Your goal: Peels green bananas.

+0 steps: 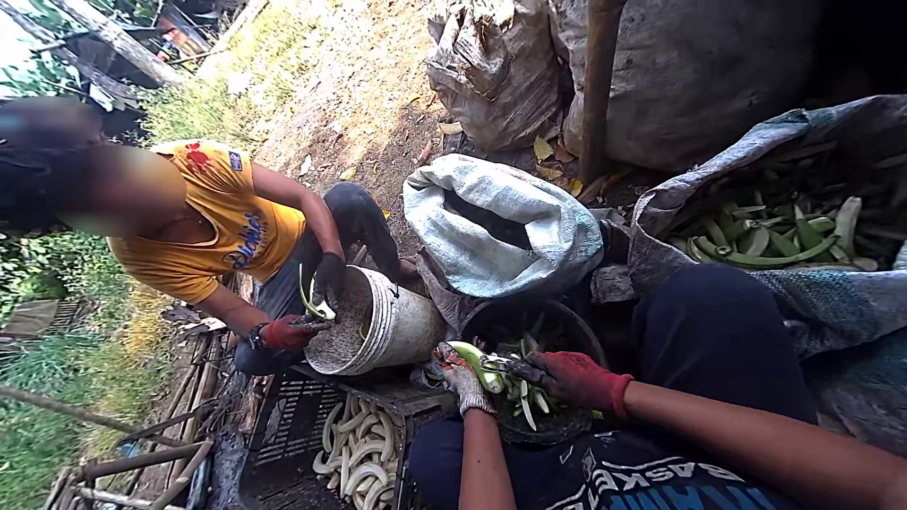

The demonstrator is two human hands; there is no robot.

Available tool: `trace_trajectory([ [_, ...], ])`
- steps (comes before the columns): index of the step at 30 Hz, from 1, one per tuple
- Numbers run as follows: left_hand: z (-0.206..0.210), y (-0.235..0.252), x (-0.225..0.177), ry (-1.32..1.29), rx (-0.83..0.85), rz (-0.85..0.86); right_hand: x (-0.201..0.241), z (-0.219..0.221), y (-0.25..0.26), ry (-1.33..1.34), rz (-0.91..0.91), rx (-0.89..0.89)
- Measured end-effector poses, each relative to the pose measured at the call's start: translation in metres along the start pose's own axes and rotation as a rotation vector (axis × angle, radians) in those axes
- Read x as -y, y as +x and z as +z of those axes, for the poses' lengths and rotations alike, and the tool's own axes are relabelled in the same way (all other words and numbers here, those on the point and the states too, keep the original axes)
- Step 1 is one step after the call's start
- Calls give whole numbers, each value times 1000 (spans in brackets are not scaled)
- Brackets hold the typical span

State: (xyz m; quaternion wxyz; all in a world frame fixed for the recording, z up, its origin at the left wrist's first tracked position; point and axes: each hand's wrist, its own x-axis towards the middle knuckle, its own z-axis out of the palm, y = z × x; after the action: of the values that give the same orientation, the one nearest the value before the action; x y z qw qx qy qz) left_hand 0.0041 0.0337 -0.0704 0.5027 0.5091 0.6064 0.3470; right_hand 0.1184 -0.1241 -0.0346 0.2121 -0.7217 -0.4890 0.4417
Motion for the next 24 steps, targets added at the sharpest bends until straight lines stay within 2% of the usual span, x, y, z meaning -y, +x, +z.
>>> trace_trajectory([
  [3,4,5,3,-78,-66,-28,5,5,-8,-40,-40,-13],
  [5,2,5,3,-95,-9,-52,8,6,-8,-71,-6,-4],
  [6,0,3,1,-145,59,-78,9,4,-6,-75,13,1],
  [9,0,-1,5,-562,359,-195,6,-2,4,-96,28,-7],
  [11,-1,1,8,-693,528,-246,1,-9,12,-138,7,-33],
  [12,-2,4,11,-690,596,-238,-2,-12,16,-159,-3,-55],
  [14,-6,5,15,-586,681,-104,-5,-21,25,-188,-4,-94],
  [16,-8,-13,-3,-354,686,69,-8,-36,33,-201,-11,-110],
  [17,-9,-30,-24,-226,671,104,-11,-43,35,-206,-33,-109],
  [19,-10,-65,-69,-106,648,-18,-16,-52,36,-226,-92,-109],
  [20,-14,-61,-66,-137,709,-82,-18,-55,35,-244,-118,-107],
  [22,-22,-28,-34,-268,866,-143,-24,-58,34,-272,-168,-116],
  [24,-24,-21,-27,-218,872,-141,-28,-58,33,-287,-214,-123],
])
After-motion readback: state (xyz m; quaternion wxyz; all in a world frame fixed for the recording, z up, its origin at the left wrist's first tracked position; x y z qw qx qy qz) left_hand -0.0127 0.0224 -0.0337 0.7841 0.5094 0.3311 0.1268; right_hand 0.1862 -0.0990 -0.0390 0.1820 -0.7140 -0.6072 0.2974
